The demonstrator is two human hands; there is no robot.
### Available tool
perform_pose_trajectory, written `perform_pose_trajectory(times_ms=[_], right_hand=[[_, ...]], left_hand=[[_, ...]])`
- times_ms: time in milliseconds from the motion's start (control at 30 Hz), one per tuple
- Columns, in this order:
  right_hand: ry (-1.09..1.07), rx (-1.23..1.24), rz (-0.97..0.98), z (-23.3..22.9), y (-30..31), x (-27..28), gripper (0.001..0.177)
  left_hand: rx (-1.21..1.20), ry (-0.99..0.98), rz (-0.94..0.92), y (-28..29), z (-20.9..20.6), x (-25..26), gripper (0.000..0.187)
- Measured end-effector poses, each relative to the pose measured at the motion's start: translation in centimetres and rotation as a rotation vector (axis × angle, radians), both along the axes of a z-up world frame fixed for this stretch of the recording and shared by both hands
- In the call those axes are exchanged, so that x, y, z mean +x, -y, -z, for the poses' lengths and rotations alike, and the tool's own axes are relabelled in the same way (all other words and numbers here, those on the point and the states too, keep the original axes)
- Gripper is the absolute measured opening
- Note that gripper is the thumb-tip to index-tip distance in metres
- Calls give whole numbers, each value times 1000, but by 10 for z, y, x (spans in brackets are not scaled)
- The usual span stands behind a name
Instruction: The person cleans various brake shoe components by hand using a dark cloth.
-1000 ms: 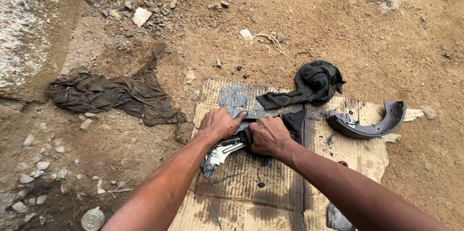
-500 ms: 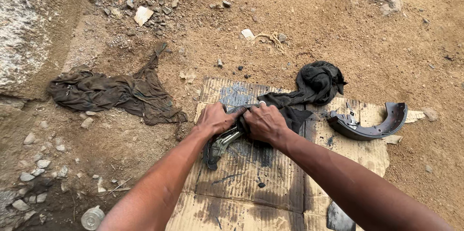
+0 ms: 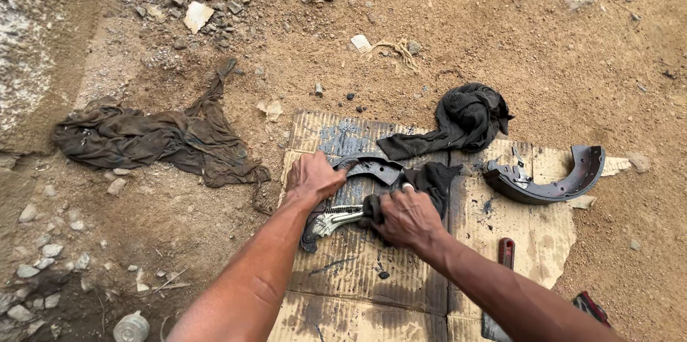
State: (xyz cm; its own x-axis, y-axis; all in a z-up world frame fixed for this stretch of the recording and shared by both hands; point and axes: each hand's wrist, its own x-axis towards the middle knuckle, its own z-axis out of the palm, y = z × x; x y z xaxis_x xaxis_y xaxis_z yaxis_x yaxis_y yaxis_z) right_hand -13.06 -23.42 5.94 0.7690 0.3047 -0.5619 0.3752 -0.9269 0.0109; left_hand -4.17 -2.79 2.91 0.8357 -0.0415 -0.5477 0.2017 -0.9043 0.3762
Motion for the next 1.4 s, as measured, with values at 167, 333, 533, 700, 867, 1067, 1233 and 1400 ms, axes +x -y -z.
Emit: perform_pose_trajectory(times_ms=[167,333,533,700,867,1067,1233,1400], right_hand=[[-83,86,157,4,-3,-48,68],[42,119,178,14,-1,-44,59],[76,78,138,21,1,-44,56],[-52,51,240,11,-4,-58,57],[-35,16,150,15,-1,-37,70],[-34,69,168,21,-6,-33,65],[-57,92,181,6,-10,-26,74],[-46,55,162,5,-12,-22,72]], left_hand=[[-94,45,-66,-2,21,2,35],[-51,-5,-76,0,8,0,54],[-25,34,-51,3,-19,-6,64],[0,20,-13,1,-14,-6,64],[17,44,5,1,17,2,65],[8,209,50,-5,31,4,45],[38,175,-10,0,-20,-2,69],[54,136,-44,9,-36,-6,70]])
